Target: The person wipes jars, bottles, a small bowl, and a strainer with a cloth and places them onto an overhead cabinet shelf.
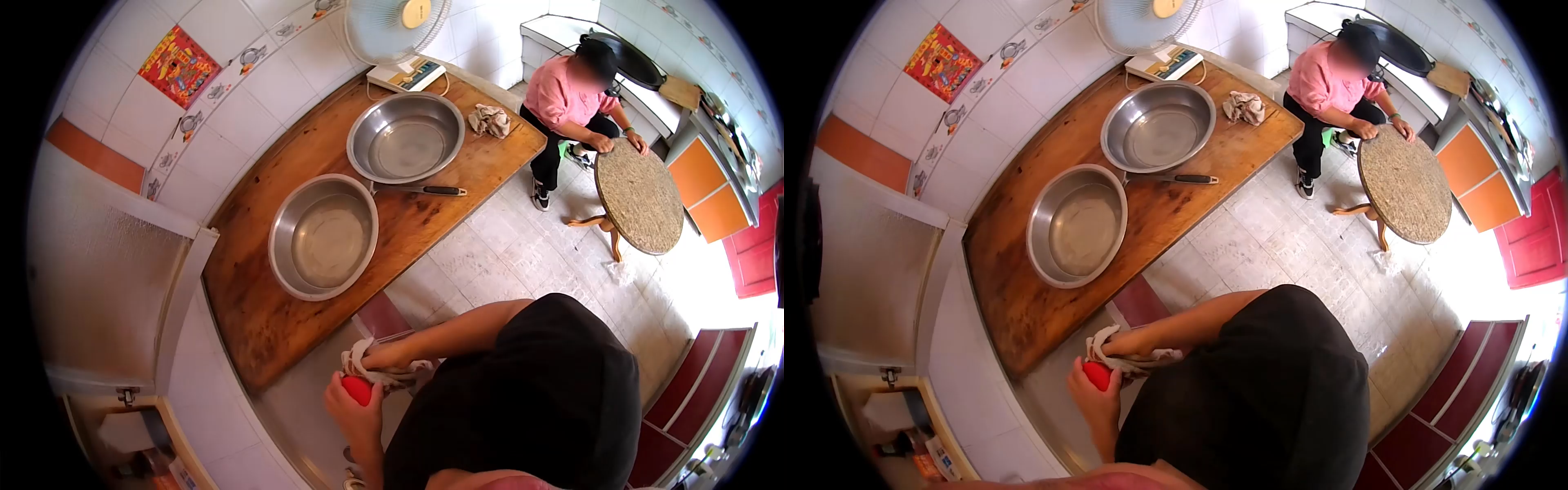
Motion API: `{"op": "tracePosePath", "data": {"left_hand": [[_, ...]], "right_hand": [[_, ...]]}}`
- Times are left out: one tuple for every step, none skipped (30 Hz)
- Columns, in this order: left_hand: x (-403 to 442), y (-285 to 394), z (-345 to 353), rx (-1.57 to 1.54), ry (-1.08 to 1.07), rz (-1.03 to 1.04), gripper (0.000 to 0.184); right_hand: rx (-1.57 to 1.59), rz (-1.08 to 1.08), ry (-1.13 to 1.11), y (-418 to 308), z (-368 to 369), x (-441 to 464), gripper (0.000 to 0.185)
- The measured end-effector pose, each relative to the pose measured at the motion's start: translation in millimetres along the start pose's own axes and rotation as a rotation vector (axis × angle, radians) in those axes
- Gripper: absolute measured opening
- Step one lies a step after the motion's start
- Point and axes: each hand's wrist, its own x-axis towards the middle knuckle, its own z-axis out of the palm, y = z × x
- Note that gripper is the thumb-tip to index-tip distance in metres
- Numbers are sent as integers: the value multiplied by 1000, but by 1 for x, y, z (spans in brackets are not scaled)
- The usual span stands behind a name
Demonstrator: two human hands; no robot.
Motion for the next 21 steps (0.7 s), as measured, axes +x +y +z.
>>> {"op": "tracePosePath", "data": {"left_hand": [[0, -3, 1, 28, -22, -10, 72], [0, -6, 3, 39, -21, 11, 70], [-1, -9, 4, 54, -22, 31, 68], [-3, -11, 4, 68, -26, 52, 66], [-5, -11, 4, 61, -30, 87, 65], [-7, -10, 4, 53, -34, 123, 65], [-9, -8, 3, 43, -35, 158, 65], [-9, -5, 2, 61, -38, 228, 64], [-8, -1, 0, 81, -40, 298, 64], [-8, 1, -3, 102, -43, 369, 63], [-8, 2, -6, 58, -52, 360, 62], [-8, 3, -10, 13, -61, 353, 61], [-9, 2, -13, -31, -72, 345, 60], [-10, -2, -14, -64, -48, 305, 59], [-10, -7, -13, -97, -23, 265, 57], [-11, -12, -12, -128, 3, 222, 56], [-13, -17, -8, -150, 47, 188, 56], [-13, -22, -3, -173, 93, 157, 55], [-13, -25, -1, -198, 142, 125, 55], [-15, -25, 0, -165, 154, 125, 55], [-19, -23, 1, -134, 173, 113, 54]], "right_hand": [[-7, 13, -25, 6, 1, 3, 36], [-15, 25, -50, 12, 3, 5, 36], [139, 174, -45, 11, 9, 13, 38], [294, 324, -38, 10, 15, 19, 39], [335, 427, -100, 9, 16, 24, 39], [376, 530, -163, -1, 15, 25, 39], [410, 634, -225, -12, 14, 27, 39], [442, 676, -279, -15, 14, 28, 39], [469, 664, -315, -15, 12, 28, 38], [496, 635, -346, -12, 11, 28, 38], [524, 596, -369, -9, 11, 27, 38], [545, 556, -384, -7, 10, 26, 38], [562, 514, -400, -4, 11, 25, 37], [575, 469, -409, -1, 12, 25, 37], [584, 424, -412, 2, 12, 23, 37], [596, 362, -412, 6, 13, 23, 37], [594, 281, -404, 10, 13, 22, 37], [580, 161, -380, 14, 13, 21, 37], [552, -4, -332, 22, 15, 21, 37], [541, -155, -284, 31, 18, 20, 36], [573, -155, -273, 37, 21, 20, 36]]}}
